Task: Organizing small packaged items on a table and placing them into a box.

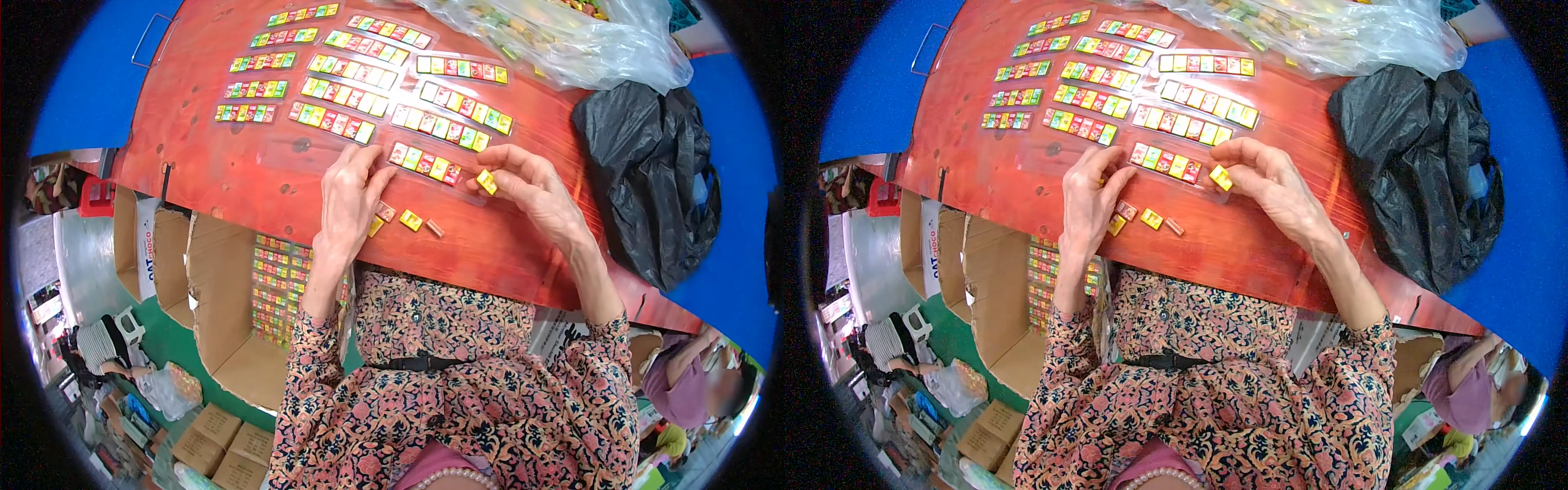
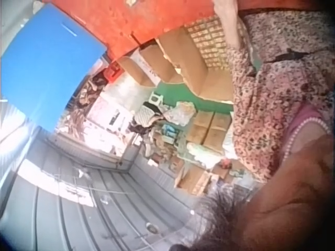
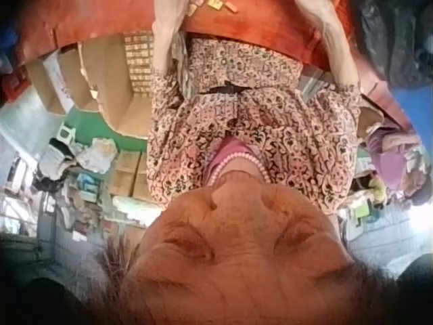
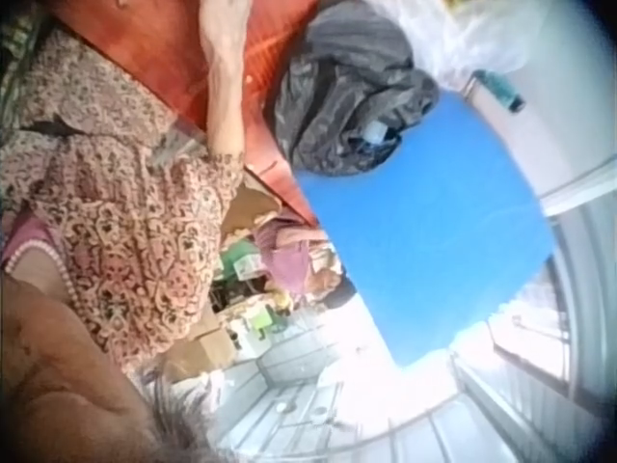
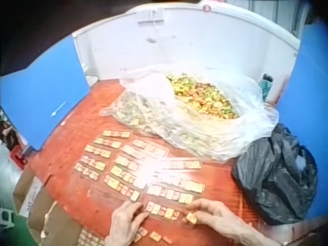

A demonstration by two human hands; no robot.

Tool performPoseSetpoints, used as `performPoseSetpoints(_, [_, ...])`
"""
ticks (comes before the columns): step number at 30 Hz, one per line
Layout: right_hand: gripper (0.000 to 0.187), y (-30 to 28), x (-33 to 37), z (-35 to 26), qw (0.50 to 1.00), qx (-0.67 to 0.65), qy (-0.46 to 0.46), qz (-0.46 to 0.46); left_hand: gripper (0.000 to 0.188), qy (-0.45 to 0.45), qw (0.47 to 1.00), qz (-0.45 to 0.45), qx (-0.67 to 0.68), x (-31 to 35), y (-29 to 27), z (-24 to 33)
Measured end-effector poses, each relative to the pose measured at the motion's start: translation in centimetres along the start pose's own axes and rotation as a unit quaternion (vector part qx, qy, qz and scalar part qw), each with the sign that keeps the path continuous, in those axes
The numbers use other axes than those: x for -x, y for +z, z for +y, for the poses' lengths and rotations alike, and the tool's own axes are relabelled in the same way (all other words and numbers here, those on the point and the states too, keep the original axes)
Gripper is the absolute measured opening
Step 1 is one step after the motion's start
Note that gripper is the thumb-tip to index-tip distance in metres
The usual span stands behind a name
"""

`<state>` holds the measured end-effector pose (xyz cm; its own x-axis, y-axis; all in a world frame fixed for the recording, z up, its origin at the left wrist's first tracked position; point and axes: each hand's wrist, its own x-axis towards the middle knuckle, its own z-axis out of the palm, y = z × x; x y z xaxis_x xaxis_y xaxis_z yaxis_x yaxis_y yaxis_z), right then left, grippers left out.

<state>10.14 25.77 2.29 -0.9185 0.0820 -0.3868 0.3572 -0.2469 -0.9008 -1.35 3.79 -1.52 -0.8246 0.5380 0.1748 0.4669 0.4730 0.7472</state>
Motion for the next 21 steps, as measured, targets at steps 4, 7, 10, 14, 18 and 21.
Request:
performPoseSetpoints(4, [0.018, -0.5, -0.1, 0.5, 0.999, 0.034, -0.033, -0.018, 0.022, 0.019, 1.0, 0.017, 0.017, 0.0, 0.2, 0.4])
performPoseSetpoints(7, [0.012, -0.4, -0.2, 0.7, 0.981, 0.169, -0.092, 0.038, 0.021, 0.047, 0.999, 0.02, 0.009, 0.1, 0.2, 0.2])
performPoseSetpoints(10, [0.008, -0.1, -0.2, 0.4, 0.934, 0.308, -0.16, 0.087, 0.021, 0.067, 0.998, 0.013, -0.006, 0.1, 0.2, 0.1])
performPoseSetpoints(14, [0.007, 0.8, -0.4, 0.9, 0.963, 0.208, -0.134, 0.105, 0.021, 0.075, 0.997, 0.003, -0.018, 0.1, 0.0, 0.0])
performPoseSetpoints(18, [0.007, 1.4, -0.8, 2.0, 0.922, 0.314, -0.179, 0.142, 0.021, 0.077, 0.997, 0.0, -0.012, -0.2, 0.7, 0.1])
performPoseSetpoints(21, [0.008, 2.1, -1.0, 2.6, 0.883, 0.382, -0.226, 0.153, 0.021, 0.08, 0.997, 0.006, -0.014, -0.1, 0.4, 0.3])
